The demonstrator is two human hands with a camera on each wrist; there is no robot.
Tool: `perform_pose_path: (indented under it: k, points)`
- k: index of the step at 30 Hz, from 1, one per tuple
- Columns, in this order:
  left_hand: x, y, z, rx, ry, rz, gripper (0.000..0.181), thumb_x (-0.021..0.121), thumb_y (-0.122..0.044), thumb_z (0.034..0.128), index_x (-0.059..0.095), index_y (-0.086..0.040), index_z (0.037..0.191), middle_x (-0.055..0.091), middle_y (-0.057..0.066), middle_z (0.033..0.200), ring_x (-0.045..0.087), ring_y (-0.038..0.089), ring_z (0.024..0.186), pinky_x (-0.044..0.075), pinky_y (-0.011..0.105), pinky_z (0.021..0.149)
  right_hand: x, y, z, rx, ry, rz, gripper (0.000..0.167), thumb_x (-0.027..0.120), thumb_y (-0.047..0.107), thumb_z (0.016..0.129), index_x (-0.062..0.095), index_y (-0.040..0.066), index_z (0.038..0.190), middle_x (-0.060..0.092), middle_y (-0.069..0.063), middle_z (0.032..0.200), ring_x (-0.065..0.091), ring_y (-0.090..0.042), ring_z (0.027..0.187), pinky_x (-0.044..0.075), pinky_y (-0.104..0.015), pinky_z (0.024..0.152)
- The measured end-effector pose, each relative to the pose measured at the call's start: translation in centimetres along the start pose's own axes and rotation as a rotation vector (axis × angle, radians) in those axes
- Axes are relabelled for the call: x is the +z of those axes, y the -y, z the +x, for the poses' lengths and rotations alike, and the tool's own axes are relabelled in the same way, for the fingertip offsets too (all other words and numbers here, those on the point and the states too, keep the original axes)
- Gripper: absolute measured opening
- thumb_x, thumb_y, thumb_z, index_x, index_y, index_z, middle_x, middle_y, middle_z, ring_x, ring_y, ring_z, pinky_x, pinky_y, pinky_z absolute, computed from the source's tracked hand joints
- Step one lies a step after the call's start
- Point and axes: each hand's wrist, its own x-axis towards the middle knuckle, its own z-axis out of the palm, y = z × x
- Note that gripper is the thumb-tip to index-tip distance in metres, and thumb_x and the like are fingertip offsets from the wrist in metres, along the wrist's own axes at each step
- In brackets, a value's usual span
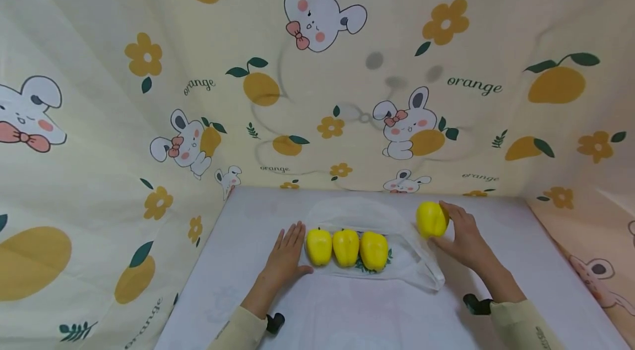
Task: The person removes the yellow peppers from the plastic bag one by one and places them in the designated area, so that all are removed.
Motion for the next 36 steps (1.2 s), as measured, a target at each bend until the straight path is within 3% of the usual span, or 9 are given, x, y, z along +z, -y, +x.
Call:
perform_pose_path:
  k: [10,23,31,36]
  points:
    - [0.2,0.2,0.1,-0.008,0.012,-0.017,0.120,0.087,-0.056,0.0860,0.020,-0.004,0.171,0.019,0.013,0.179,0.017,0.030,0.166,0.011,0.052,0.135,1.0,-2.4,1.7,0.085,0.087,0.006,0.099,0.089,0.017,0.086,0.030,-0.005,0.163,0.035,-0.037,0.158,0.037,-0.056,0.133,0.040,-0.080,0.110]
    - [-0.6,-0.1,-0.2,-0.001,0.017,-0.056,0.117,0.088,-0.050,0.0868,0.021,-0.004,0.171,0.019,0.014,0.179,0.018,0.031,0.166,0.011,0.052,0.135,2.2,-4.0,4.0,0.169,0.201,0.015,0.103,0.088,0.024,0.090,0.024,-0.005,0.165,0.030,-0.037,0.160,0.034,-0.057,0.137,0.036,-0.078,0.115]
    - [-0.4,-0.3,0.0,0.007,0.012,-0.048,0.117,0.088,-0.050,0.0866,0.021,-0.004,0.171,0.018,0.014,0.179,0.018,0.031,0.165,0.012,0.052,0.135,2.4,-4.4,4.7,0.242,0.241,0.023,0.105,0.088,0.025,0.090,0.022,-0.004,0.166,0.027,-0.038,0.161,0.034,-0.058,0.137,0.037,-0.079,0.114]
    - [-0.4,-0.2,0.0,0.003,0.017,-0.029,0.118,0.087,-0.052,0.0863,0.020,-0.004,0.171,0.018,0.014,0.179,0.018,0.031,0.166,0.012,0.052,0.135,2.9,-5.4,5.2,0.232,0.245,0.018,0.107,0.088,0.027,0.090,0.020,-0.003,0.167,0.026,-0.039,0.162,0.033,-0.058,0.137,0.035,-0.080,0.115]
